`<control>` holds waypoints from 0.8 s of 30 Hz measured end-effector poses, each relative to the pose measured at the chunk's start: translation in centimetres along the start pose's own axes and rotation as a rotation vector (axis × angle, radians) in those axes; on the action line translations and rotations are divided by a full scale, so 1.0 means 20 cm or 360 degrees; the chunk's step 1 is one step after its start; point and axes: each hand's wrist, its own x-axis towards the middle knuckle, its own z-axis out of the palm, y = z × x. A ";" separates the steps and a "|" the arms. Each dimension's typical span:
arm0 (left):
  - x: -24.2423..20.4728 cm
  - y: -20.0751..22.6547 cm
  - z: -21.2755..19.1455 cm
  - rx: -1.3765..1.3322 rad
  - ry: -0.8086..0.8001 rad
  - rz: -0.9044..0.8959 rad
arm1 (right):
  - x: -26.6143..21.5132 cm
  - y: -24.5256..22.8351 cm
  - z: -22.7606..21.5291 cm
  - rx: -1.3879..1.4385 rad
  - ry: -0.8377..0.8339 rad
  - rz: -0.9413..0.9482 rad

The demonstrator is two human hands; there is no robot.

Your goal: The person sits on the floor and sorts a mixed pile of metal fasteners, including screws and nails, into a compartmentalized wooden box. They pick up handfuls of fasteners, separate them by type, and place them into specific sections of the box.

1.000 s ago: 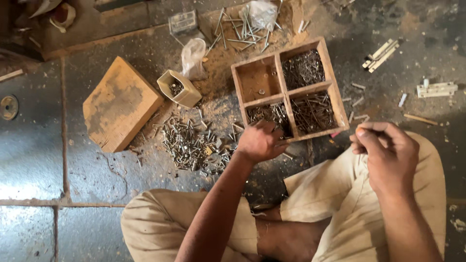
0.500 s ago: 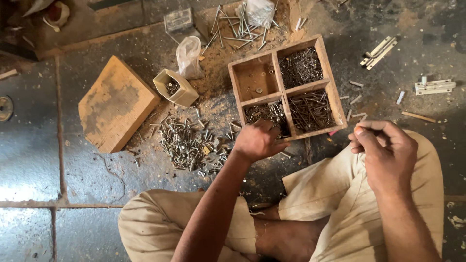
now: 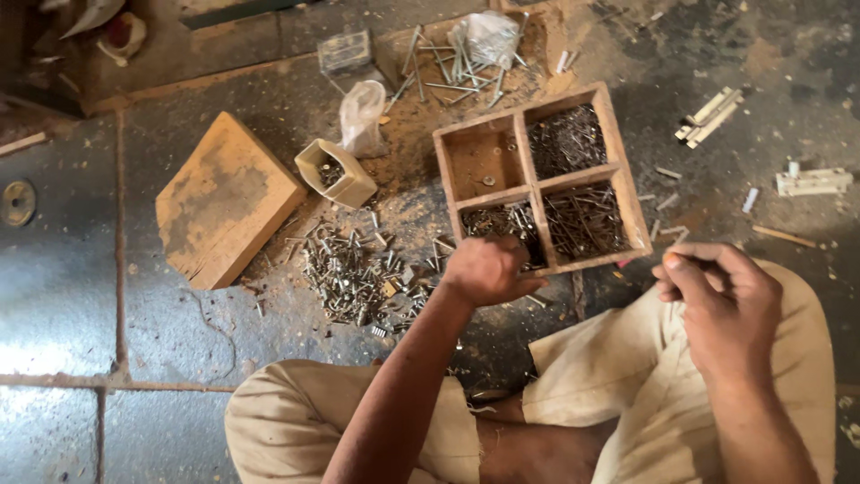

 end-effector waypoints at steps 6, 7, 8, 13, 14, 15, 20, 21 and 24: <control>-0.01 -0.05 0.07 -0.0042 0.0282 0.0089 | 0.00 0.10 -0.06 -0.0023 -0.0049 -0.0075; -0.01 -0.07 0.08 -0.0041 0.0312 0.0092 | 0.02 0.14 -0.07 0.0006 -0.0075 -0.0104; -0.02 -0.07 0.10 -0.0039 0.0434 0.0124 | 0.03 0.18 -0.09 0.0044 -0.0083 -0.0084; -0.01 -0.05 0.12 -0.0043 0.0449 0.0087 | 0.12 0.44 -0.18 0.0029 -0.0100 -0.0049; -0.01 -0.05 0.12 -0.0038 0.0547 0.0122 | 0.13 0.48 -0.20 -0.0001 -0.0107 -0.0049; -0.02 -0.06 0.13 -0.0031 0.0647 0.0157 | 0.15 0.51 -0.22 -0.0021 -0.0123 -0.0055; 0.02 -0.08 0.13 -0.0179 0.0337 0.0027 | 0.16 0.60 -0.26 -0.0203 -0.0129 -0.0047; 0.03 -0.08 0.14 -0.0157 0.0468 0.0071 | 0.16 0.61 -0.27 -0.0233 -0.0122 -0.0047; 0.07 -0.09 0.14 -0.0250 0.0429 -0.0006 | 0.18 0.63 -0.29 -0.0197 -0.0160 -0.0040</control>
